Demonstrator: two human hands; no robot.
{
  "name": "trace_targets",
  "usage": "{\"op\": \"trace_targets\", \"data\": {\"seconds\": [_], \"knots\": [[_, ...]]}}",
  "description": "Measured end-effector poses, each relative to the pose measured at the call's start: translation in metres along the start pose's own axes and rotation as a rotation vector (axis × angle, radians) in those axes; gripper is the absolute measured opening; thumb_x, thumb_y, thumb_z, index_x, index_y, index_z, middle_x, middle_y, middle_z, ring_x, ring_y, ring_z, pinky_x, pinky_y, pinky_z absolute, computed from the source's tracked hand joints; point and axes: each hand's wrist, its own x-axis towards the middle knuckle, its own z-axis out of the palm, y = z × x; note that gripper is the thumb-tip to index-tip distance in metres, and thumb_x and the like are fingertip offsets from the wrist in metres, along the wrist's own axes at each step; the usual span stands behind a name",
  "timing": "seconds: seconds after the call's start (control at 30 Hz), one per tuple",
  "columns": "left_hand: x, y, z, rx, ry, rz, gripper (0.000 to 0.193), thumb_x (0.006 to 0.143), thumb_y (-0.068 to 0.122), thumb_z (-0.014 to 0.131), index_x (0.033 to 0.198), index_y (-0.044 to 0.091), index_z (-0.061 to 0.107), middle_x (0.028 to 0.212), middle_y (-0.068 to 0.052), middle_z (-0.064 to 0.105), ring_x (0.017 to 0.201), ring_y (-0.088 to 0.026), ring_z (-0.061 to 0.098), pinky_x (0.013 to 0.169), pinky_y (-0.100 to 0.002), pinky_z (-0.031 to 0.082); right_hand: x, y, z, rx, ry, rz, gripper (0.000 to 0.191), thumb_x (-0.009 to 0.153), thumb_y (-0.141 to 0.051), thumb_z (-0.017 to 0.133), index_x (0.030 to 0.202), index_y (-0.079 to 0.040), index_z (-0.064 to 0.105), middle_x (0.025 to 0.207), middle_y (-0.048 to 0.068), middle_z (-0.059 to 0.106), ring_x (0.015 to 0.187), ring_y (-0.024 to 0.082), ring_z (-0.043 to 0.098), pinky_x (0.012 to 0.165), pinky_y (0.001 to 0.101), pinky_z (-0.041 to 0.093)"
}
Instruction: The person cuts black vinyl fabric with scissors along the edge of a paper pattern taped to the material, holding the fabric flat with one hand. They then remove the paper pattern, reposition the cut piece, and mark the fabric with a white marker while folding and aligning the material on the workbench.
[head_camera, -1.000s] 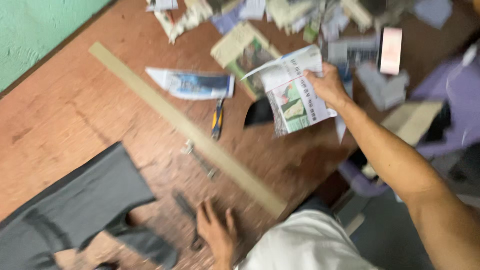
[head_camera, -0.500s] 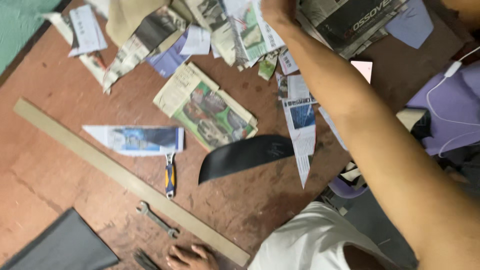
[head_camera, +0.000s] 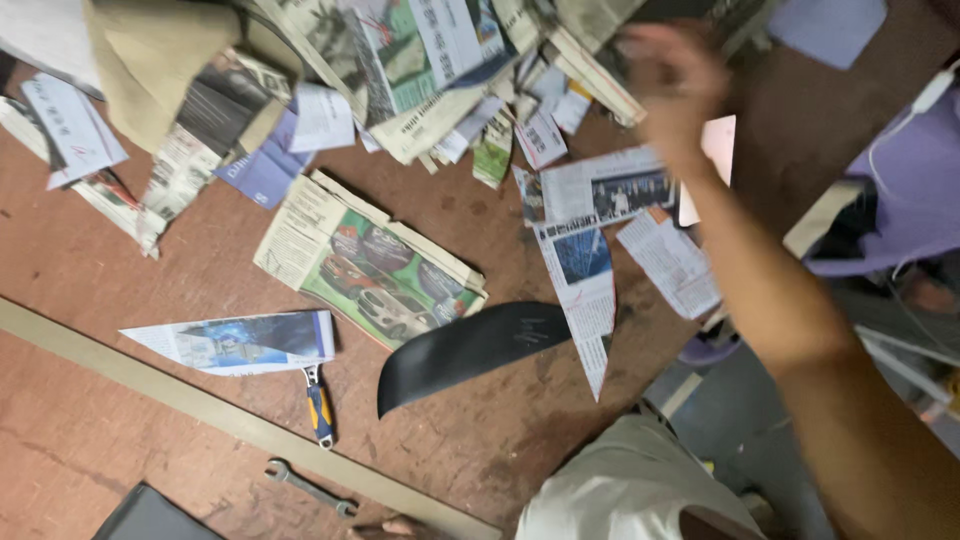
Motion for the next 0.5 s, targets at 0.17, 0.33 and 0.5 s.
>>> {"op": "trace_targets", "data": {"seconds": [0.17,0.33,0.5], "knots": [[-0.011,-0.012,0.0,0.005,-0.021,-0.002,0.067,0.106,0.037,0.045,0.161,0.001,0.033,0.165,-0.033,0.025,0.153,-0.052,0.025,0.125,-0.065,0.023,-0.067,0.086,-0.135,0.006,0.033,0.521,0.014,0.107,-0.009,0.079,0.118,-0.002,0.076,0.102,0.001,0.073,0.09,0.009,0.065,0.081,0.0231,0.054],[-0.029,-0.017,-0.002,0.017,-0.065,0.02,0.068,0.106,0.037,0.043,0.161,0.0,0.03,0.165,-0.035,0.023,0.153,-0.053,0.024,0.125,-0.065,0.022,-0.08,0.092,-0.169,0.143,-0.171,0.682,0.023,0.105,-0.018,0.079,0.123,-0.004,0.075,0.102,-0.001,0.073,0.087,0.006,0.064,0.078,0.0221,0.051],[-0.043,-0.02,-0.009,0.018,-0.08,0.026,0.069,0.106,0.036,0.041,0.162,-0.002,0.027,0.165,-0.037,0.021,0.153,-0.054,0.022,0.124,-0.065,0.021,-0.069,0.085,-0.158,0.104,-0.164,0.736,0.019,0.102,-0.022,0.081,0.109,-0.004,0.078,0.096,-0.001,0.075,0.086,0.006,0.066,0.078,0.0237,0.05]]}}
